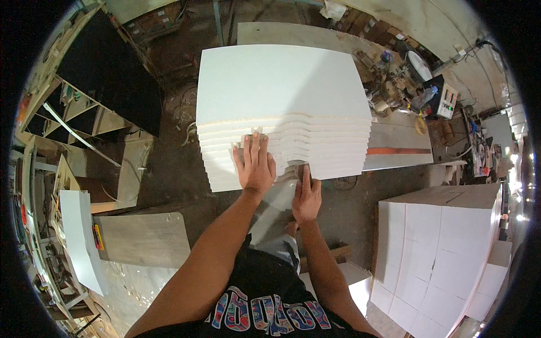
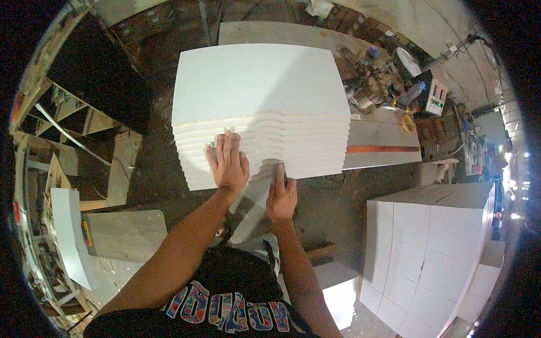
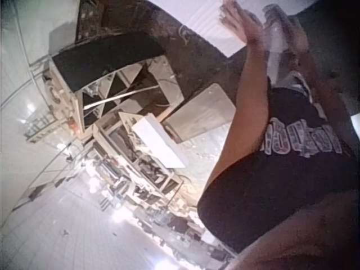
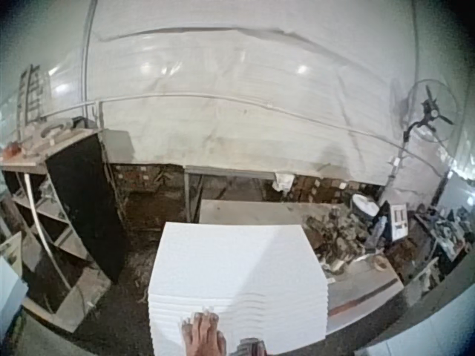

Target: The person sands the edges of white rectangular panels using a sanding block, then places each panel onto a stack. The person repeats this process for multiple panels in a workshop setting.

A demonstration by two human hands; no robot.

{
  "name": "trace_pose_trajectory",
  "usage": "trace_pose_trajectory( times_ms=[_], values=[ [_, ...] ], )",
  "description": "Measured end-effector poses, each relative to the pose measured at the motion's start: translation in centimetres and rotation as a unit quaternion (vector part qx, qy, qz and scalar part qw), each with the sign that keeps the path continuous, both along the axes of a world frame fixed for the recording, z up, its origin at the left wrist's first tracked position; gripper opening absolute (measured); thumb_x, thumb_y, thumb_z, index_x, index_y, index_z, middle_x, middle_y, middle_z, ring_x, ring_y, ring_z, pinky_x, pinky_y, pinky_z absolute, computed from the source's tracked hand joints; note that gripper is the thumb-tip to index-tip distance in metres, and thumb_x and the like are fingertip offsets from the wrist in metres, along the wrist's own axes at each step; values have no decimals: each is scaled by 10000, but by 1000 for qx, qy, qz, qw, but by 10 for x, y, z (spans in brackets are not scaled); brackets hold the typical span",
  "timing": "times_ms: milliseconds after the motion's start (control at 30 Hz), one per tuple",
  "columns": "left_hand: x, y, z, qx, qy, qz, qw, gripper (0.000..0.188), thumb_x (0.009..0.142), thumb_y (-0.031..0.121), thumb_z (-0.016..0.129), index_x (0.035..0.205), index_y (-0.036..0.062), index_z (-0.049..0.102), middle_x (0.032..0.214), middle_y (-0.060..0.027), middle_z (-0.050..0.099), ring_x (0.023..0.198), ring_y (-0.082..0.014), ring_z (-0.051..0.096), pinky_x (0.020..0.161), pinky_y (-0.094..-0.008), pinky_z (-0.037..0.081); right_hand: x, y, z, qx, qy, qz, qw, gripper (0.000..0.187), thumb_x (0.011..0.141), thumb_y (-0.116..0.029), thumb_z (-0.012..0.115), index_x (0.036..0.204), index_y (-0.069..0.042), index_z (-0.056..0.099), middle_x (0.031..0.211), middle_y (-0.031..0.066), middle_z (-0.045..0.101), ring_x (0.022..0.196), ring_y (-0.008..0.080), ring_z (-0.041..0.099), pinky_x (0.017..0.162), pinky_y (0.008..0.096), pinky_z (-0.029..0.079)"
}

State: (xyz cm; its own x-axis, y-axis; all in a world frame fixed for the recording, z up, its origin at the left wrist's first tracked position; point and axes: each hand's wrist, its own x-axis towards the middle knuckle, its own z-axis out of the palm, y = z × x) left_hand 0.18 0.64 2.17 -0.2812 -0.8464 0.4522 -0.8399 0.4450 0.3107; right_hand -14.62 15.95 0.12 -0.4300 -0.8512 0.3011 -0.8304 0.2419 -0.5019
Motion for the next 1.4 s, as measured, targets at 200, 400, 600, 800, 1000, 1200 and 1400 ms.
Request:
trace_pose_trajectory(
  times_ms=[200, 400, 600, 800, 1000, 1200, 1400],
  values=[
    [-1, 0, 3, -13, 4, 4, 1000, 577, 1127, 283, 578, 1687, 143, 585, 1872, -75, 355, 1731, -347, 314, 1391, -712, 194, 24, 37, -39, 133, 54, 67, 987, 692, 1142, -158, 683, 1794, -145, 452, 1259, 270, 632, 1059, 482, 667, 943, 565, 601],
    [1, 0, -2, -5, -12, 6, 1000, 594, 1136, 291, 574, 1712, 147, 562, 1877, -77, 348, 1739, -347, 302, 1391, -714, 184, 34, 64, -28, 70, -27, 72, 995, 632, 1160, -166, 643, 1774, -123, 499, 1185, 247, 585, 1031, 455, 635, 912, 581, 555],
    [-1, 1, 2, 8, 0, 5, 1000, 594, 1134, 296, 579, 1709, 150, 567, 1875, -57, 357, 1744, -335, 294, 1395, -704, 189, -4, -17, -4, 27, 58, -31, 997, 708, 1138, -122, 657, 1807, -230, 454, 1242, 267, 632, 1081, 478, 666, 979, 602, 535],
    [0, 0, 4, -10, 7, 3, 1000, 592, 1132, 291, 585, 1704, 140, 564, 1881, -65, 345, 1740, -330, 300, 1403, -703, 169, 21, 30, -24, 73, 29, -5, 997, 664, 1153, -170, 627, 1798, -223, 476, 1250, 266, 600, 1126, 497, 633, 1064, 649, 485],
    [1, 1, -3, -8, -2, -6, 1000, 580, 1150, 303, 568, 1702, 122, 565, 1895, -98, 306, 1756, -374, 271, 1396, -732, 155, 28, 14, 17, -20, -7, -4, 1000, 634, 1131, -109, 648, 1754, -111, 533, 1176, 210, 643, 1005, 409, 597, 943, 550, 493],
    [0, 2, 1, 16, 18, 0, 1000, 607, 1115, 302, 619, 1702, 158, 573, 1896, -62, 339, 1745, -333, 307, 1397, -712, 184, -19, -150, 91, -53, 82, -45, 994, 635, 1120, -167, 661, 1742, -153, 533, 1198, 200, 659, 1085, 387, 654, 957, 536, 501],
    [2, 1, 2, 35, 32, -9, 999, 601, 1122, 294, 609, 1706, 156, 573, 1882, -86, 364, 1752, -352, 301, 1413, -707, 158, -23, -140, 62, -3, 187, -37, 982, 596, 1161, -271, 657, 1742, -191, 552, 1187, 169, 663, 1109, 394, 662, 993, 549, 504]
  ],
)
